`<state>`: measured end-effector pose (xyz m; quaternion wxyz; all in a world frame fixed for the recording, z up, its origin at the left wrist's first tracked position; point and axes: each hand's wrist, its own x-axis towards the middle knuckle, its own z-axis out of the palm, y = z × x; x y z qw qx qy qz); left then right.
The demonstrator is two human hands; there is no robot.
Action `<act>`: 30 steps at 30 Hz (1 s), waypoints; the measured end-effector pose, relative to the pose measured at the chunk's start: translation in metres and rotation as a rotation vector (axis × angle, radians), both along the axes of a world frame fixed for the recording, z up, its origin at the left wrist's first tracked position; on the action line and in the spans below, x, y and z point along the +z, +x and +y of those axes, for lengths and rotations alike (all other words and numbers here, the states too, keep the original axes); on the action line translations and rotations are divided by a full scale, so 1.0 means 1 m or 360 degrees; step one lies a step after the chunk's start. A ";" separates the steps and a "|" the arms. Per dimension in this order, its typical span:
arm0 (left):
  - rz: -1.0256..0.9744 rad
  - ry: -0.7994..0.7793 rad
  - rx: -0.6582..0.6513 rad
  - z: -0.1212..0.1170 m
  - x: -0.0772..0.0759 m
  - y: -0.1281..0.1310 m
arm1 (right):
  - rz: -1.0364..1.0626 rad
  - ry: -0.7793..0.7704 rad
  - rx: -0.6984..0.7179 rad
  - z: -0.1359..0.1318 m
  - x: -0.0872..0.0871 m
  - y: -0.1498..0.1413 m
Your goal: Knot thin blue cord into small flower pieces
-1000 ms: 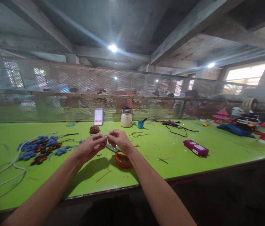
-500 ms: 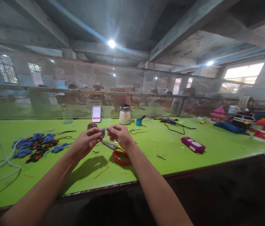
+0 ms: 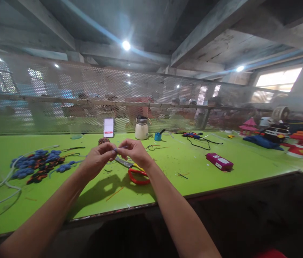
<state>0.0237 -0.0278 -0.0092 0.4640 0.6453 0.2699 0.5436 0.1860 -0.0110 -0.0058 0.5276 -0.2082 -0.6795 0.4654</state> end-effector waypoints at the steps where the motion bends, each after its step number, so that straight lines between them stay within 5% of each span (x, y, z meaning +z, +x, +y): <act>1: 0.0043 0.0014 0.0029 0.000 0.000 0.000 | -0.0050 0.0009 -0.0003 -0.001 0.000 0.000; 9: 0.0347 0.0143 0.0177 0.001 0.003 0.000 | -0.0376 0.0019 -0.0147 -0.004 0.004 0.003; 13: 0.0370 0.0093 0.0048 0.003 0.000 -0.002 | -0.0299 -0.0002 -0.0074 0.001 0.001 0.005; 22: -0.0041 -0.0375 -0.0408 0.003 -0.003 -0.005 | 0.0019 -0.0240 0.0313 -0.001 -0.007 -0.003; 30: -0.0363 -0.0658 -0.0401 0.007 -0.009 -0.003 | 0.0006 -0.0284 0.0118 0.003 -0.011 -0.009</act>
